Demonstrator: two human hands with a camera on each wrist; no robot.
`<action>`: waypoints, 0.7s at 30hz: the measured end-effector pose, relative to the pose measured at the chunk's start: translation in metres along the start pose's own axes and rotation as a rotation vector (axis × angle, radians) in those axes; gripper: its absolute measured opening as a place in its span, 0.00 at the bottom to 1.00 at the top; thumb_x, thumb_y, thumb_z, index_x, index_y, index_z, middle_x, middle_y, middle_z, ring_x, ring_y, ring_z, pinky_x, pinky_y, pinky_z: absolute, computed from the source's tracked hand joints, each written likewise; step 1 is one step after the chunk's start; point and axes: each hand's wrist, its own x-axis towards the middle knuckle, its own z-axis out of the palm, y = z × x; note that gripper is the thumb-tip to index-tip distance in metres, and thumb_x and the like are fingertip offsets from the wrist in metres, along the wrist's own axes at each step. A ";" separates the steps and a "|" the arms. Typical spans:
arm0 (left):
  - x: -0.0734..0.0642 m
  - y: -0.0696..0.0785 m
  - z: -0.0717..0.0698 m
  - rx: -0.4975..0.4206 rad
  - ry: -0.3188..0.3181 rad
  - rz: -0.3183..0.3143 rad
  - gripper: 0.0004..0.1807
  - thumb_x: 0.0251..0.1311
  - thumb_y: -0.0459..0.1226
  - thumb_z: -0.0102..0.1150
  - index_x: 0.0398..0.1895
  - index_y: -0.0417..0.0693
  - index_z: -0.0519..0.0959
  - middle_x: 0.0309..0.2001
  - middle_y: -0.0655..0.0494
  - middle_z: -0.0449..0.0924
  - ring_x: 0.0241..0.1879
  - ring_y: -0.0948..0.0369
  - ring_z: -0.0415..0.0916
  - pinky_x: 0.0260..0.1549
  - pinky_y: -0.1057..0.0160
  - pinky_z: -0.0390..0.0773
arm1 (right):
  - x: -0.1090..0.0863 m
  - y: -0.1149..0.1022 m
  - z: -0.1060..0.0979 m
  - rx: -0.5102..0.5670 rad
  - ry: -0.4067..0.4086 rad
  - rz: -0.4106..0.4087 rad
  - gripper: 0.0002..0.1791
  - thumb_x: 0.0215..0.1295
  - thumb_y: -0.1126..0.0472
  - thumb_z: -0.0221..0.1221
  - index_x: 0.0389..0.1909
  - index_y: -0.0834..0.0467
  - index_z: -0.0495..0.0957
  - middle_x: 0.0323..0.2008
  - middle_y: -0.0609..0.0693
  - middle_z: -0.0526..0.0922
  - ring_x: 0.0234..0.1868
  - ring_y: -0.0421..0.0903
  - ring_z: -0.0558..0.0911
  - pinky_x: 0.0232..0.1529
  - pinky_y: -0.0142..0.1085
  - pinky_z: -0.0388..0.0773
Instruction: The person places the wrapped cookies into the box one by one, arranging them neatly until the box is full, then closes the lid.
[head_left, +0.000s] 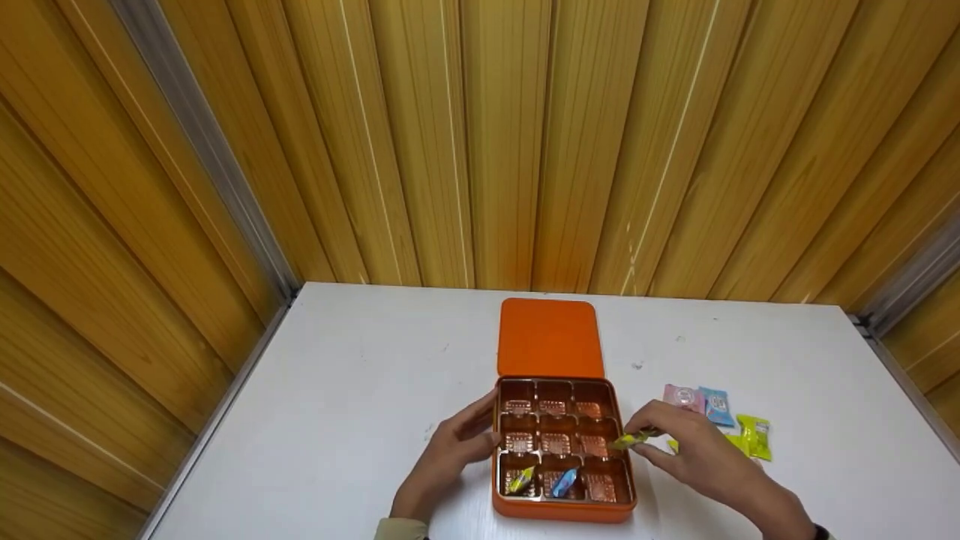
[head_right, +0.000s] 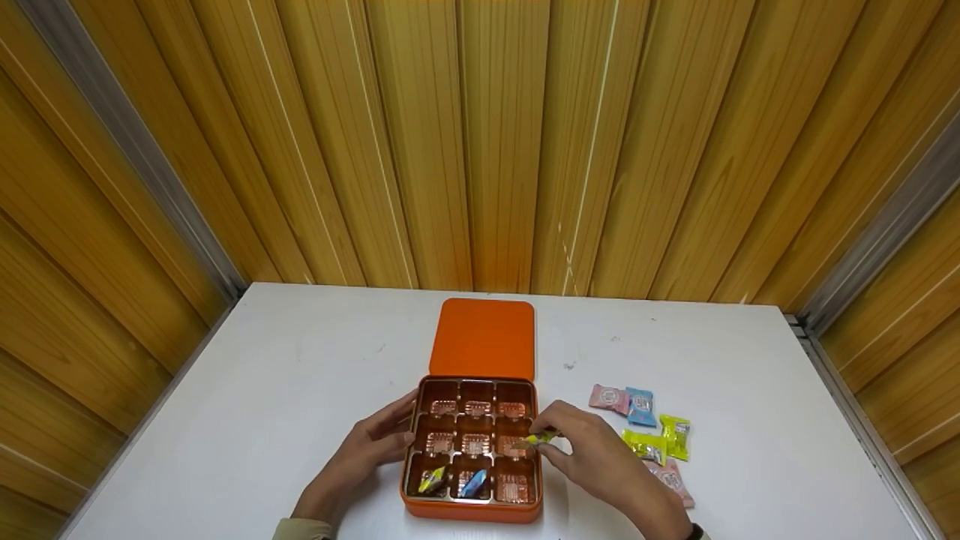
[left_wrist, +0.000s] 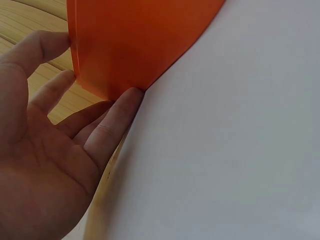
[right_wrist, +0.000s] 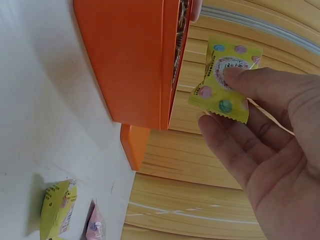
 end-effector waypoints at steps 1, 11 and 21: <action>0.000 0.000 0.000 0.000 0.000 -0.001 0.36 0.74 0.38 0.62 0.83 0.57 0.66 0.77 0.44 0.68 0.73 0.44 0.68 0.57 0.46 0.82 | 0.000 -0.001 0.000 0.008 -0.010 -0.001 0.26 0.55 0.76 0.76 0.46 0.45 0.82 0.42 0.35 0.84 0.42 0.38 0.86 0.44 0.32 0.85; -0.001 0.001 0.000 0.007 0.003 -0.001 0.36 0.73 0.37 0.62 0.83 0.57 0.66 0.76 0.43 0.69 0.72 0.45 0.70 0.57 0.46 0.82 | -0.002 -0.002 0.007 0.085 -0.071 -0.034 0.21 0.61 0.72 0.74 0.47 0.47 0.82 0.42 0.39 0.84 0.42 0.40 0.86 0.43 0.35 0.86; -0.001 0.000 -0.001 0.008 -0.012 -0.007 0.35 0.74 0.39 0.62 0.83 0.57 0.65 0.77 0.44 0.67 0.75 0.45 0.65 0.58 0.46 0.81 | -0.002 -0.006 0.011 0.137 -0.137 -0.023 0.19 0.63 0.72 0.73 0.47 0.49 0.82 0.44 0.41 0.85 0.43 0.40 0.85 0.44 0.37 0.87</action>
